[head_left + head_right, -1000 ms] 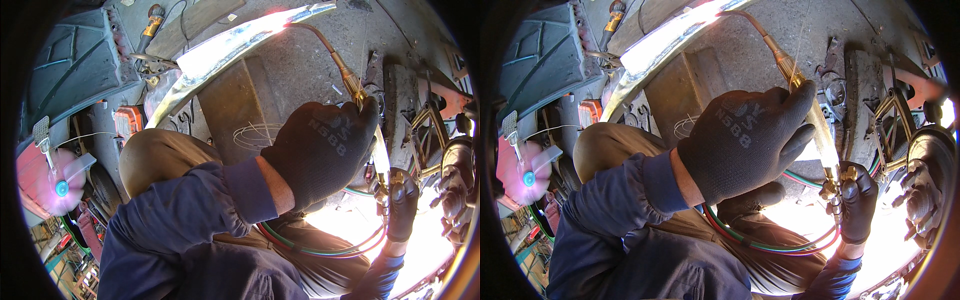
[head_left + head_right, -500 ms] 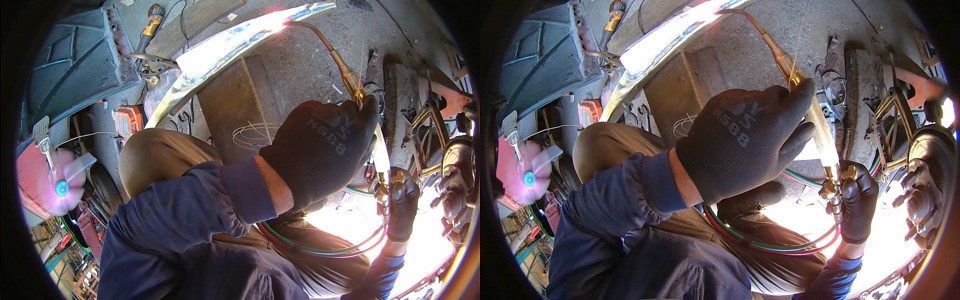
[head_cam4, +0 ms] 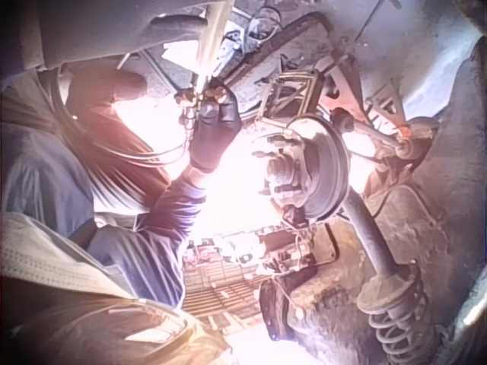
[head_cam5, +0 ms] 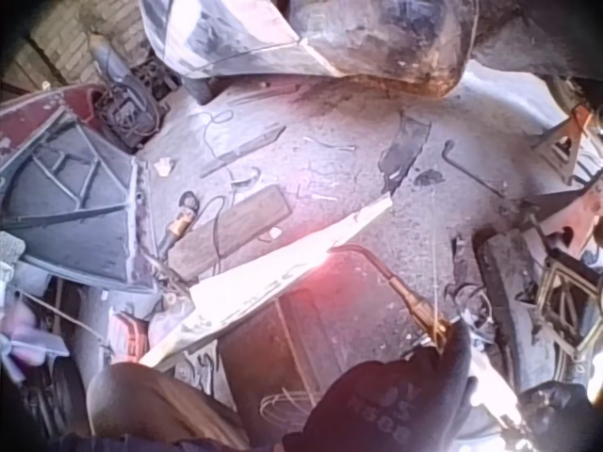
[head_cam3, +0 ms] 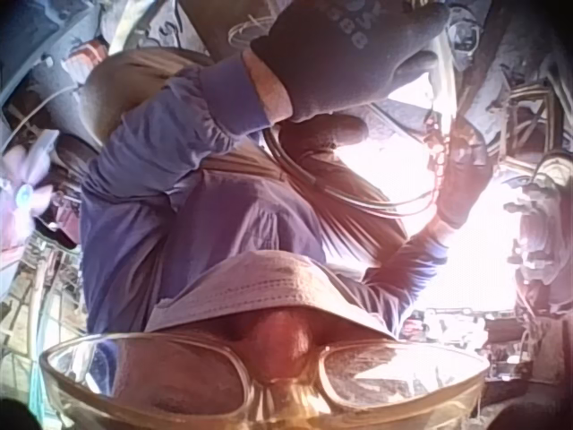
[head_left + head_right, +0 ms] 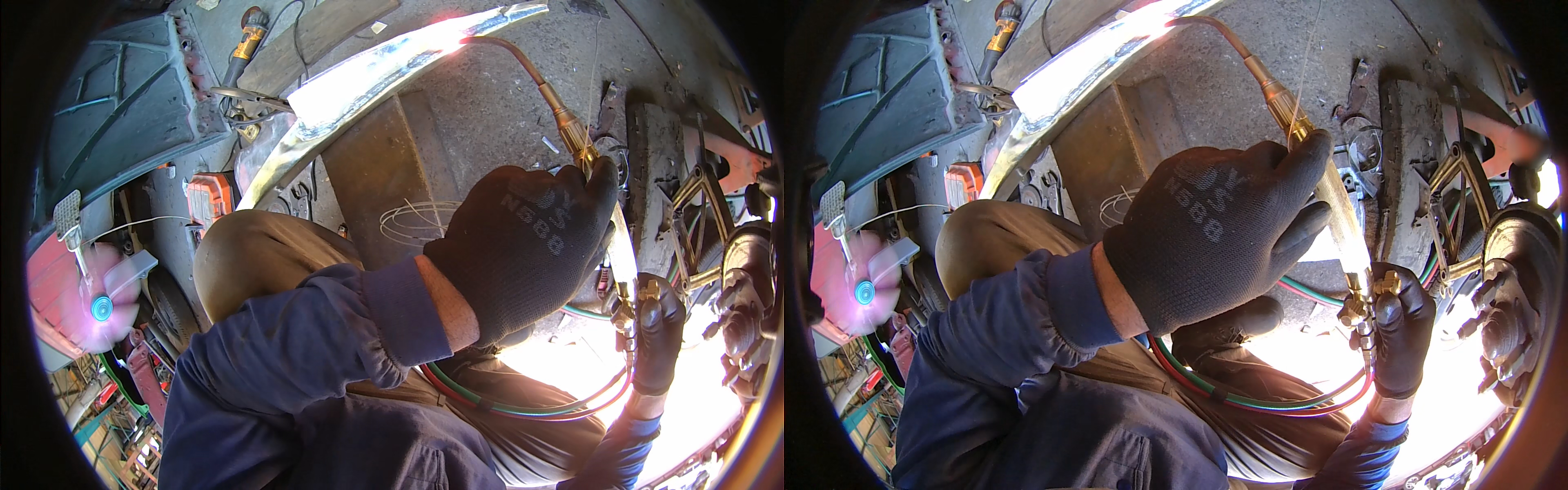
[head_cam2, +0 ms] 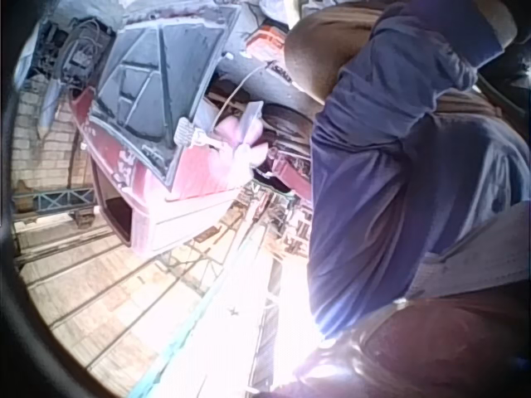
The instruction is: The person uses a welding torch to heat and fuse a metal piece, then hammers the weld to smooth and shape it. The person repeats the welding and hammering process on the same metal piece.
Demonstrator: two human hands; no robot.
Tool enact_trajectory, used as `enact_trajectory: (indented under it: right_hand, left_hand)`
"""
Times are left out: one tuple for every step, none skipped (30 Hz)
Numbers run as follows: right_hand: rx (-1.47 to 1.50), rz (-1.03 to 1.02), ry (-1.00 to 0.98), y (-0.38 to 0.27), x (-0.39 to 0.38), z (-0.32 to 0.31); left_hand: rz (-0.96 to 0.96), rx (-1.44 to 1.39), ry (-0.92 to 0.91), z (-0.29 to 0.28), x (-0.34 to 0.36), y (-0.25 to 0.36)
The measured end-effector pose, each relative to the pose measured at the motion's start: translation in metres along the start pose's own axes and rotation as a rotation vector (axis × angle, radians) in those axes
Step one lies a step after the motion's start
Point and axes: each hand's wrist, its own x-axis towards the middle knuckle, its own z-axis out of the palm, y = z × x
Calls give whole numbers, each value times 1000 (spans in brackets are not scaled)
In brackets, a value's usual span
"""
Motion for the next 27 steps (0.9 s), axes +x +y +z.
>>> enact_trajectory:
  right_hand:
    - [9, 8, -4, -1, 0, 0]
    - [4, 4, 1, -1, 0, 0]
    - [5, 6, 4, -2, -1, 1]
    - [16, 10, 2, -2, -1, 1]
    - [7, 9, 7, -2, -1, 2]
    - [8, 9, 6, -2, -1, 2]
    - [22, 13, 4, -3, -1, 2]
    - [9, 6, 7, -3, 0, 3]
    - [10, 2, 8, -3, 0, 3]
    - [17, 7, -1, -3, 0, 3]
    - [6, -5, 3, -3, 0, 3]
    - [1, -8, -2, -3, 1, 2]
    - [5, -7, -9, -3, 1, 2]
    - [-6, -11, -7, -3, 1, 2]
    - [-7, -12, -6, -3, 1, 2]
    - [-9, -13, -6, -3, 1, 2]
    - [-9, -16, 2, -3, 1, 3]
    - [-10, -20, 9, -2, 1, 3]
    - [-3, -17, 9, -2, 0, 3]
    - [-11, -21, 16, -2, 0, 3]
    - [-13, -19, 15, -2, 0, 3]
    - [-2, -15, 5, -2, 0, 3]
    - [-16, -18, 10, -2, 0, 3]
    - [-19, -18, 4, -2, -1, 2]
    - [-21, -19, -1, -2, -1, 2]
    - [-22, -15, 2, -2, -1, 2]
    - [-23, -12, 5, -3, -1, 2]
  left_hand:
    - [-21, 19, -18, 0, 0, 1]
    - [-42, 38, -37, 1, -1, 2]
    - [-72, 43, -70, 2, -1, 3]
    - [-63, 36, -55, 2, -1, 3]
    - [-59, 26, -55, 3, -1, 3]
    - [-59, 23, -56, 2, -2, 3]
    - [-62, 21, -62, 2, -2, 2]
    - [-66, 21, -65, 2, -2, 3]
    - [-69, 20, -70, 2, -2, 3]
    - [-69, 20, -72, 2, -2, 3]
    - [-72, 25, -81, 3, -1, 3]
    - [-72, 20, -80, 2, -3, 4]
    - [-76, 20, -85, 2, -2, 4]
    - [-80, 22, -87, 2, -2, 4]
    - [-80, 23, -93, 2, -2, 4]
    - [-83, 23, -97, 1, -3, 4]
    - [-86, 21, -104, 1, -3, 4]
    - [-99, 50, -112, 1, -3, 4]
    - [-92, 18, -113, 1, -3, 3]
    - [-97, 22, -119, 0, -3, 3]
    - [-100, 5, -114, 1, -3, 3]
    - [-104, -12, -108, 1, -3, 3]
    - [-107, -29, -103, 1, -3, 3]
    - [-104, -34, -93, 2, -4, 4]
    - [-101, -38, -83, 2, -4, 4]
    - [-91, -30, -68, 2, -5, 4]
    - [-81, -21, -53, 3, -5, 4]
